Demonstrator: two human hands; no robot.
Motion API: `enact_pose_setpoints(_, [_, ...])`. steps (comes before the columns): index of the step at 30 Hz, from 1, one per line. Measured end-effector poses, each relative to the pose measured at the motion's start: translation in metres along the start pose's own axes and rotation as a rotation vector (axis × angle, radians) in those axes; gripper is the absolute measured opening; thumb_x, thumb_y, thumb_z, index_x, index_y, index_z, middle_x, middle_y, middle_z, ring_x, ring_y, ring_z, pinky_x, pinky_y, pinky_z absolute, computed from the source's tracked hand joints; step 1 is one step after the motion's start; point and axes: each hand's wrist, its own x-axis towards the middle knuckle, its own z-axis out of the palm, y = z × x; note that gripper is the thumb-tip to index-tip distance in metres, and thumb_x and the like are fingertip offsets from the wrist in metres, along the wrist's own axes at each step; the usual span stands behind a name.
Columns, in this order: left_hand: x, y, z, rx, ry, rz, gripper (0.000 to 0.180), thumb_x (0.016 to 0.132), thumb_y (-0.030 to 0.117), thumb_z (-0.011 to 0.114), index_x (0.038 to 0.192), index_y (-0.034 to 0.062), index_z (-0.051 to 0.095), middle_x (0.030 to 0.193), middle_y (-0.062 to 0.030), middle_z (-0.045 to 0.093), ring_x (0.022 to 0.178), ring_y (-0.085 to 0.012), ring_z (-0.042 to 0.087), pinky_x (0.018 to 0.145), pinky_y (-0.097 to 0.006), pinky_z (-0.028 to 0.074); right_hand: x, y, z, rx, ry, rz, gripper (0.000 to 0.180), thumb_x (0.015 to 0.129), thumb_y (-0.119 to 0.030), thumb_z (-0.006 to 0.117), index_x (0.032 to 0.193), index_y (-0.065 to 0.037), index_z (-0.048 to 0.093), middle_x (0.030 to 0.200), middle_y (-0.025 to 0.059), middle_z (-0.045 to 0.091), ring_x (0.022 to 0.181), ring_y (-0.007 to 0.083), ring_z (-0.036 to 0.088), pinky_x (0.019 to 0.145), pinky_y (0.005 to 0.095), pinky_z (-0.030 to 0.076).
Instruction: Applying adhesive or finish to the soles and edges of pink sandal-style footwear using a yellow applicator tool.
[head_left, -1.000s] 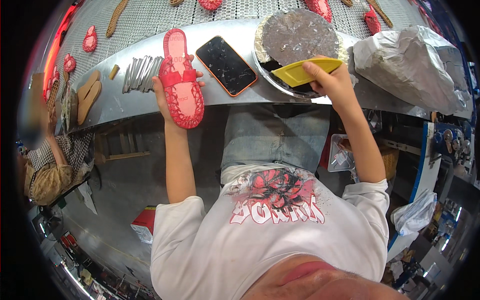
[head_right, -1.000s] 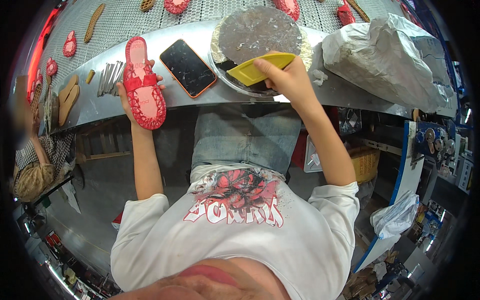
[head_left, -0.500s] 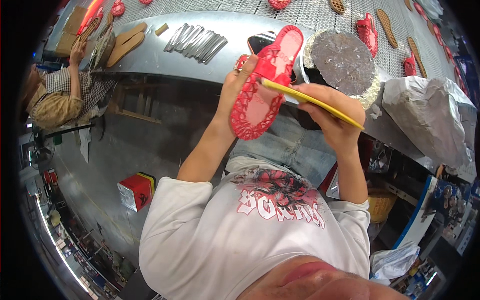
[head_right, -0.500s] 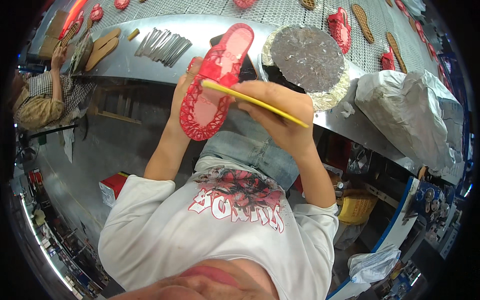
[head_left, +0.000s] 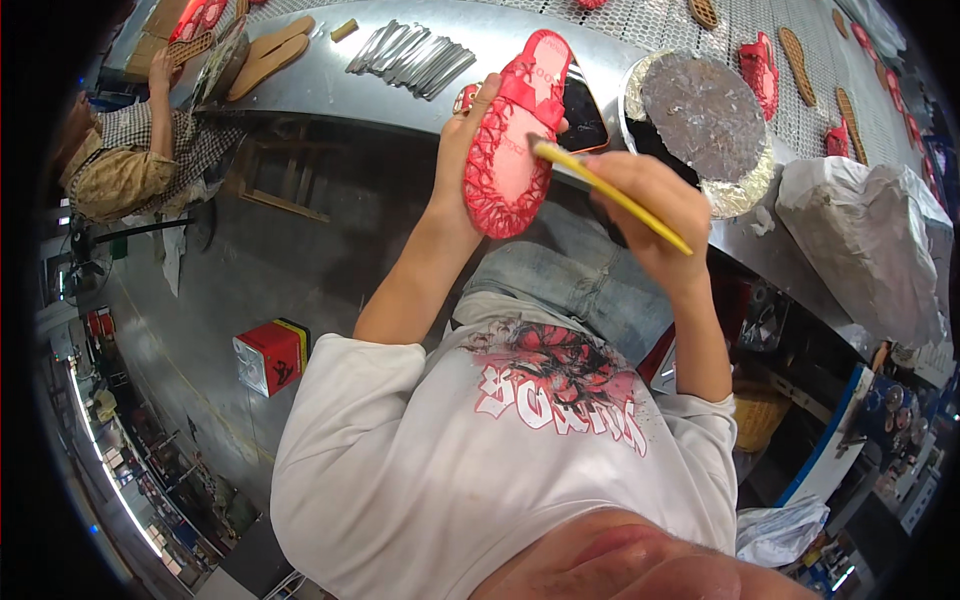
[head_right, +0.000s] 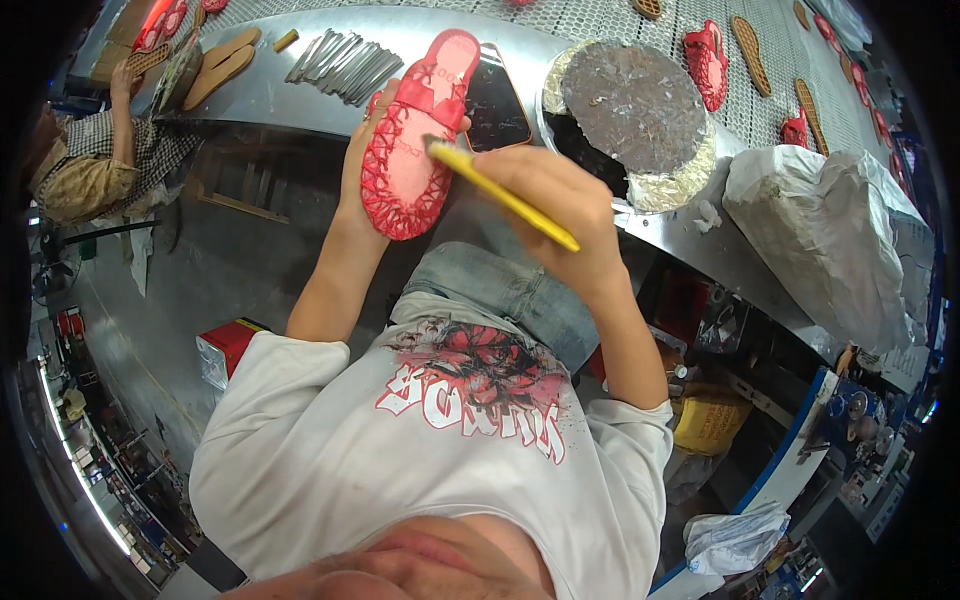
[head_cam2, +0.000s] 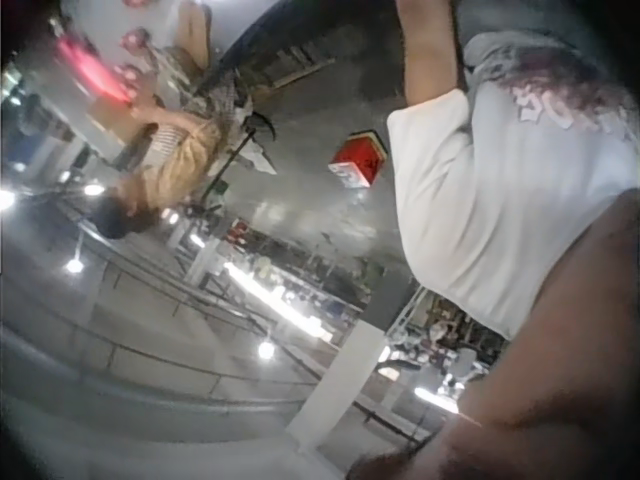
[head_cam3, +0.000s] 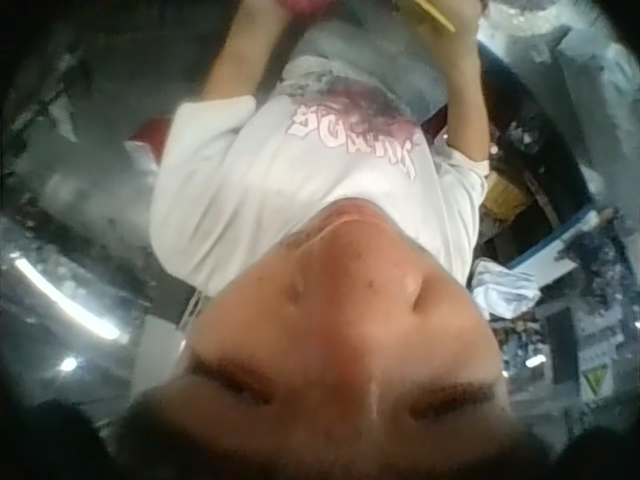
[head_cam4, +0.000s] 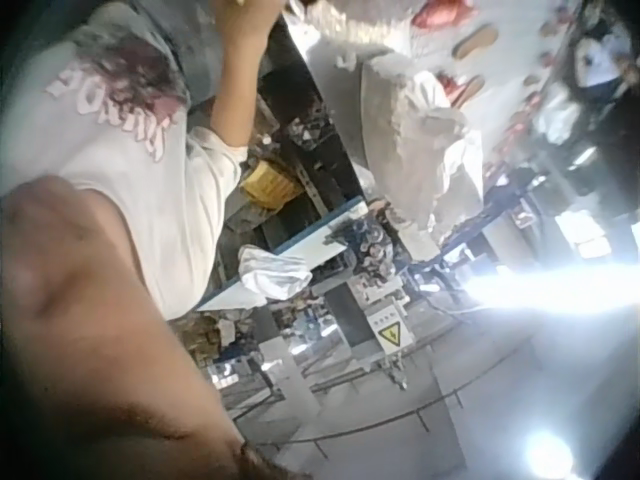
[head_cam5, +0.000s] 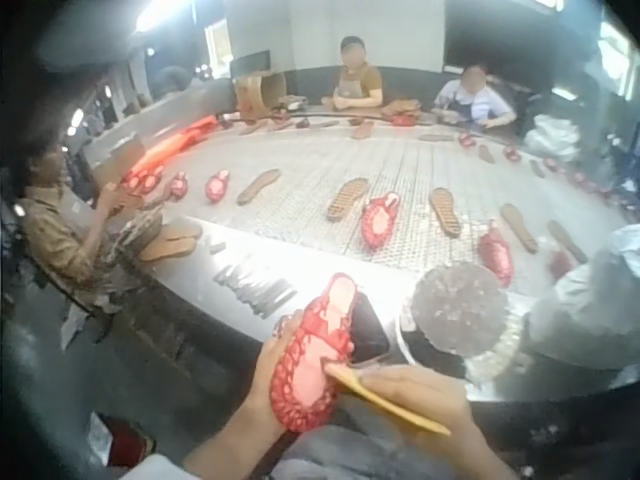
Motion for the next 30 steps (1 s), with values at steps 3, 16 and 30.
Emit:
enact_pose_setpoints(3, [-0.003,0.001,-0.012,0.117,0.0,-0.005,0.054,0.098,0.045,0.057,0.11,-0.0075,0.064,0.089,-0.023,0.071,0.07,-0.0242,0.071,0.061,-0.033,0.059,-0.012,-0.021,0.004,0.184,-0.19,-0.007,0.021,0.078,0.005,0.07,0.099,0.004,0.07,0.098,0.0156,0.071,0.087,0.0285,0.07,0.078,0.0338,0.055])
enact_pose_setpoints(16, [0.018,0.006,-0.011,0.059,-0.098,0.128,0.054,0.099,0.045,0.055,0.11,-0.0069,0.063,0.087,-0.0195,0.071,0.067,-0.0218,0.071,0.057,-0.031,0.059,0.004,-0.019,0.009,0.368,-0.184,0.2,0.018,0.079,0.003,0.072,0.097,0.006,0.071,0.092,0.0148,0.073,0.081,0.0211,0.071,0.074,0.0274,0.054])
enact_pose_setpoints(30, [-0.001,-0.003,-0.004,0.198,0.059,0.15,0.048,0.102,0.039,0.052,0.111,-0.0072,0.062,0.092,-0.0215,0.071,0.075,-0.0262,0.072,0.065,-0.036,0.06,0.017,0.002,-0.011,0.216,0.012,0.341,0.017,0.083,-0.002,0.073,0.099,0.003,0.073,0.089,0.0092,0.073,0.079,0.0142,0.066,0.073,0.0256,0.051])
